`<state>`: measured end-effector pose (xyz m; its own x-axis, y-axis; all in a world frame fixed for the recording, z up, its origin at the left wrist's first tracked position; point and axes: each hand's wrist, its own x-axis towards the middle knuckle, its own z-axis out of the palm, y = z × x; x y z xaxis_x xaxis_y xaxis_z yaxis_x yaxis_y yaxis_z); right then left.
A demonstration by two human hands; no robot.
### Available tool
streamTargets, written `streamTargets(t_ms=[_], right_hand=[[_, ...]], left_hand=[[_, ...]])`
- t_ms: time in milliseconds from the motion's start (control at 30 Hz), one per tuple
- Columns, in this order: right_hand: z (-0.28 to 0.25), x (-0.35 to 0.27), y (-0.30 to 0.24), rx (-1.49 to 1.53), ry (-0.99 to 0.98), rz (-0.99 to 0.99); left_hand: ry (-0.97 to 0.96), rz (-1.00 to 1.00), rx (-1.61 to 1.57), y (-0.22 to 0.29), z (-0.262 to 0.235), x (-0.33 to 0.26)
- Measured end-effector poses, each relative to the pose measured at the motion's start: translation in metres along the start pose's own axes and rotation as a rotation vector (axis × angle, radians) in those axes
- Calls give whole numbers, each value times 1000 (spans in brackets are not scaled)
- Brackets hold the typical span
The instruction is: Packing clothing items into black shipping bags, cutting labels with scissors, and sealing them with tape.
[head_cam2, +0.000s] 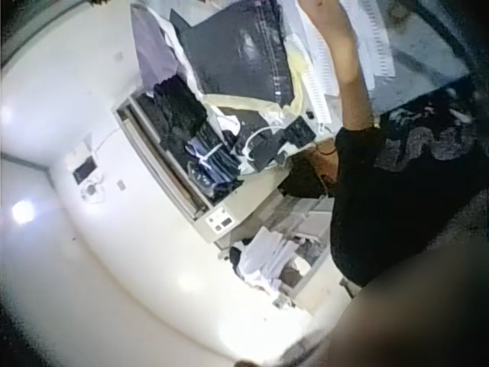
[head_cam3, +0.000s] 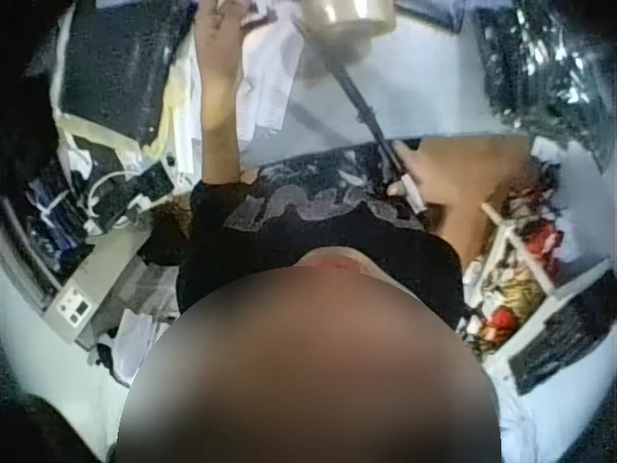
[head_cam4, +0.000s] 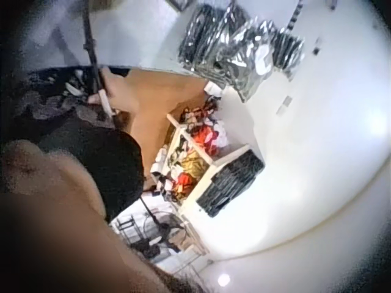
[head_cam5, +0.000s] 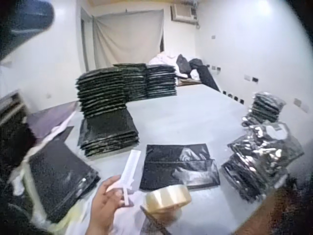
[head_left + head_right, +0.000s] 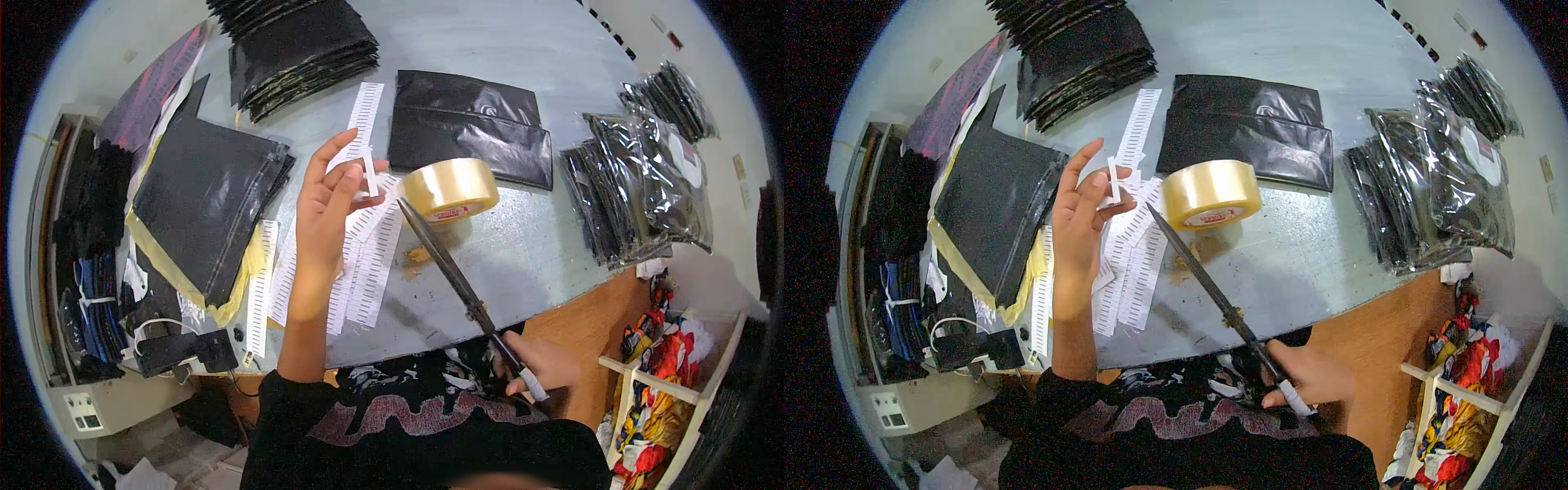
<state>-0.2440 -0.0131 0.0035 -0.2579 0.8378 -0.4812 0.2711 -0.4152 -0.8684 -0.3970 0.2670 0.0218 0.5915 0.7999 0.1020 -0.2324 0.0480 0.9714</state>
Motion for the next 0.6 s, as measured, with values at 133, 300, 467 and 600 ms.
streamTargets(t_ms=[133,300,467,600], right_hand=[[0,4,4,-265,165,85],[2,23,-12,-528,324,51],[-4,38,-20,-811,617,-71],[-1,44,-14,-809,639,-33]], left_hand=[[-52,-12,-189,5,-8,3],[-116,-25,-273,6,-5,3],[-176,-32,-247,8,-4,-1],[-191,-30,-229,4,-3,0]])
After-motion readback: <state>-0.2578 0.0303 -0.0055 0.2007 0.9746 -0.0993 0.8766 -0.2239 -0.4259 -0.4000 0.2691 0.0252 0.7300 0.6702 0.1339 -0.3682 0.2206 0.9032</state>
